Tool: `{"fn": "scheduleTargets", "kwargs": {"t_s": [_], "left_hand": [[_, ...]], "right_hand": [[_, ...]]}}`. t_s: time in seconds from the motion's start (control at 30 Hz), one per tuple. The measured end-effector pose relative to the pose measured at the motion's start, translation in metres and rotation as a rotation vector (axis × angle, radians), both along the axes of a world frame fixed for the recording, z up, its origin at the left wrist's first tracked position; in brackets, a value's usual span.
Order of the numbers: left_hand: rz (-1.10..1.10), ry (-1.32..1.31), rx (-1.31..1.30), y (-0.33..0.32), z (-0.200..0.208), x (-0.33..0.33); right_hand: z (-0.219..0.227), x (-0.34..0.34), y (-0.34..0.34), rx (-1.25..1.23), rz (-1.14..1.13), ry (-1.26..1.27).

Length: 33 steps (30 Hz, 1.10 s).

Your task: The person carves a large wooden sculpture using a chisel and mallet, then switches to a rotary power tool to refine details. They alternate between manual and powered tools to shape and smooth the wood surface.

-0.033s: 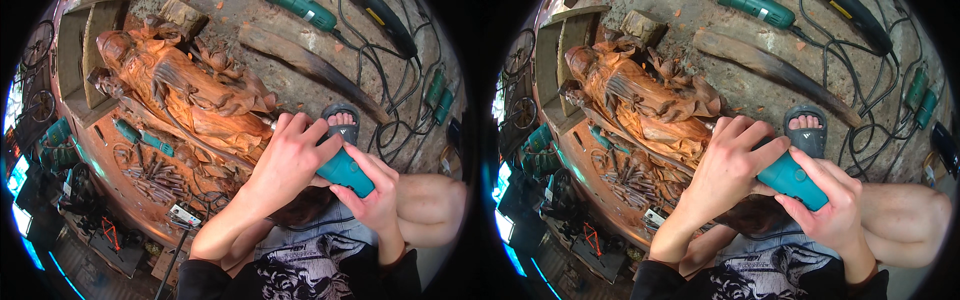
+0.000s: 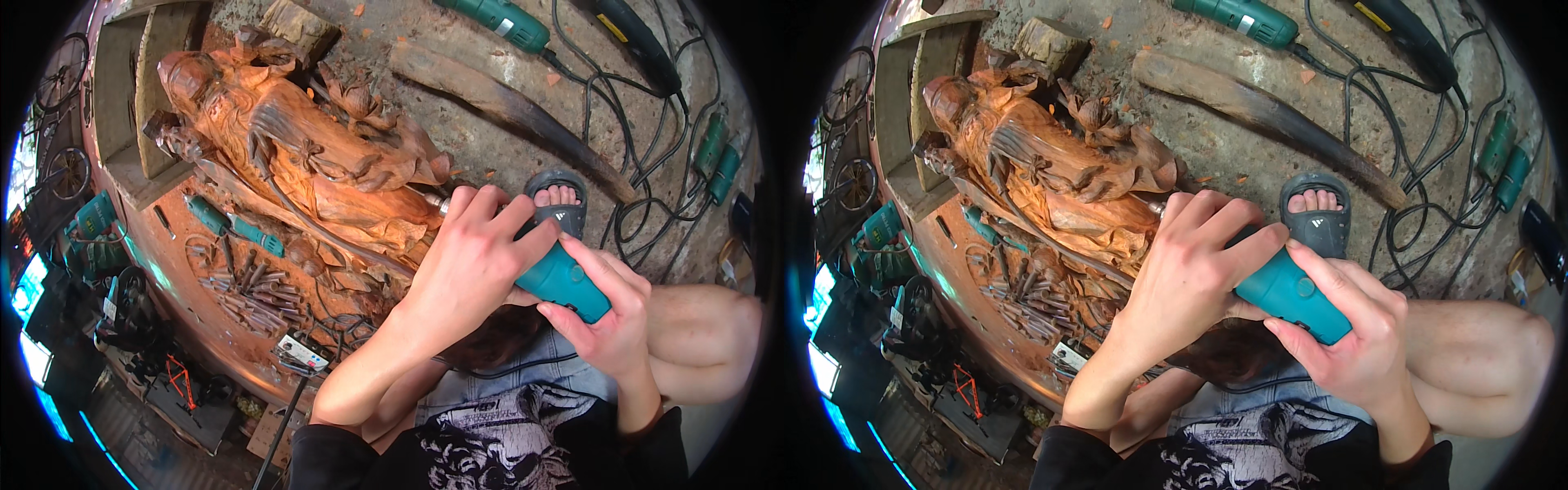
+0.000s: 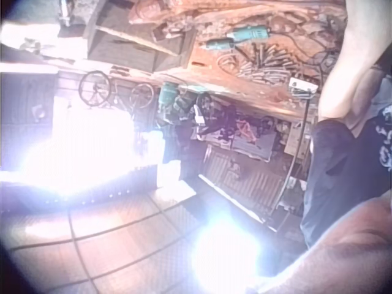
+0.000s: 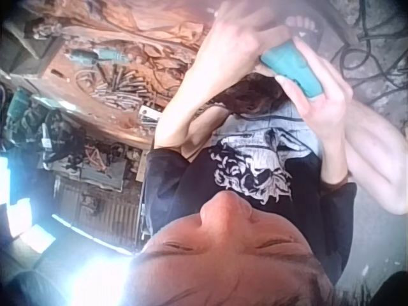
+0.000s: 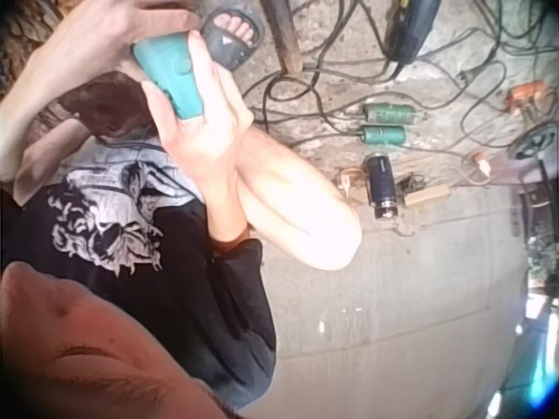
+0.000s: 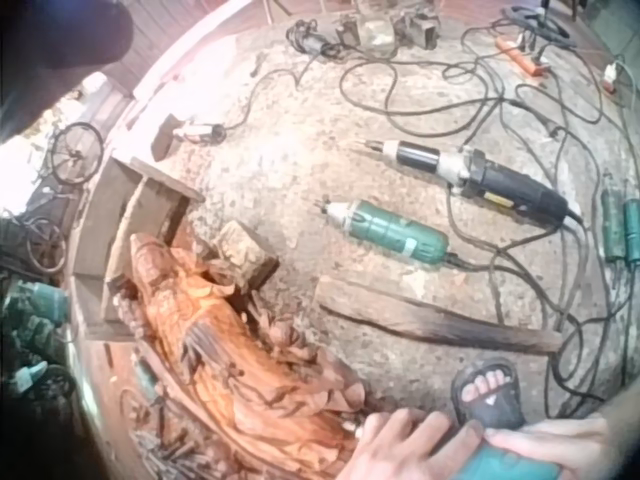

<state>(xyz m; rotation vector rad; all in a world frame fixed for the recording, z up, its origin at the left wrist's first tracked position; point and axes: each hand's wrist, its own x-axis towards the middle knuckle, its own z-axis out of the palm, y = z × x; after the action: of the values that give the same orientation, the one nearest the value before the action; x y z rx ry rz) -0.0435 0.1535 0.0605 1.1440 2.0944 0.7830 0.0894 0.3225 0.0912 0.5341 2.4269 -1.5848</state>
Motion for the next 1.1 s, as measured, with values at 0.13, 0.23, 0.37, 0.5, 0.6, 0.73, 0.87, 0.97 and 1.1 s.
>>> {"fn": "scheduleTargets", "kwargs": {"t_s": [0.13,0.23,0.37,0.5,0.6,0.73,0.87,0.97,1.1], "left_hand": [[0.051,0.028,0.026,0.000,-0.004,-0.003],[0.033,-0.012,0.032,0.000,-0.005,-0.003],[0.004,-0.050,0.053,0.002,-0.004,-0.005],[-0.051,-0.020,0.150,0.004,-0.002,0.001],[-0.107,0.123,0.204,0.007,0.008,0.019],[-0.085,0.268,0.330,0.004,0.035,0.039],[-0.069,0.270,0.447,-0.012,0.059,0.049],[-0.116,0.284,0.370,-0.036,0.083,0.053],[-0.150,0.289,0.201,-0.086,0.117,0.048]], "right_hand": [[-0.003,-0.009,0.000,0.010,-0.004,-0.002],[-0.001,-0.010,-0.002,0.007,-0.020,-0.006],[0.009,-0.007,-0.001,-0.003,-0.028,-0.060],[0.028,0.006,0.004,-0.006,0.013,-0.095],[0.050,0.026,0.010,-0.049,0.013,-0.076],[0.065,0.072,0.045,-0.401,0.132,-0.050],[0.041,0.102,0.061,-0.643,0.296,0.155],[0.045,0.091,0.048,-0.708,0.407,0.207],[0.050,0.069,0.018,-0.786,0.418,0.164]]}}
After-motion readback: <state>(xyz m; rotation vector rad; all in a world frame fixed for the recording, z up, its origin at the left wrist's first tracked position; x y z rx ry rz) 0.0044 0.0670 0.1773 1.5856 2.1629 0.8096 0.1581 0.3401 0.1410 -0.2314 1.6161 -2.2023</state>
